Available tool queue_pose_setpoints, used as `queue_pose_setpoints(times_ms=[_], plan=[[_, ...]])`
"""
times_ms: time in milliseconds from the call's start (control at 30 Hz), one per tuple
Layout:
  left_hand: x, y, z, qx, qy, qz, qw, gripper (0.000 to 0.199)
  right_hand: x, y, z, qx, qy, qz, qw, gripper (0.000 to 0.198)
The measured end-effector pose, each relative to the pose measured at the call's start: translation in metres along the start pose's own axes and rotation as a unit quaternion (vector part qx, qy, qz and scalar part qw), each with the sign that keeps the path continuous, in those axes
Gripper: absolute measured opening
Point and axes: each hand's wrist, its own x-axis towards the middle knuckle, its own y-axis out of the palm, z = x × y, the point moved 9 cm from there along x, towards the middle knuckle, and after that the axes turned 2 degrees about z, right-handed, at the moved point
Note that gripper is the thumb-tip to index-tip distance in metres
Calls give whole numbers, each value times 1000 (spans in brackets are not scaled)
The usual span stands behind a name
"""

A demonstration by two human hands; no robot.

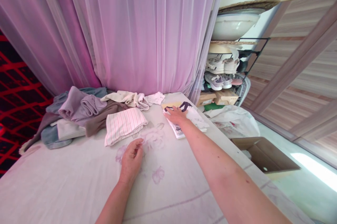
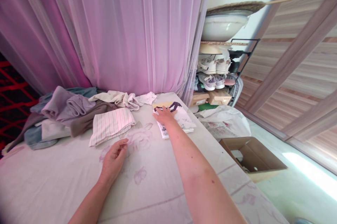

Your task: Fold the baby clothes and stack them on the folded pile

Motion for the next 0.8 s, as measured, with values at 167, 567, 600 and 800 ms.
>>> queue_pose_setpoints(times_ms=[167,567,600,800], plan=[[1,0,-1,2,5,-1,1000,32,-12,-26,-22,13,45,-98,994,63],[1,4,4,9,12,1,1000,32,5,4,-56,6,147,0,989,88],[1,4,4,8,11,1,1000,32,3,1,-54,4,150,2,989,87],[3,3,2,11,14,3,1000,29,-49,-15,-13,14,110,-81,990,64]])
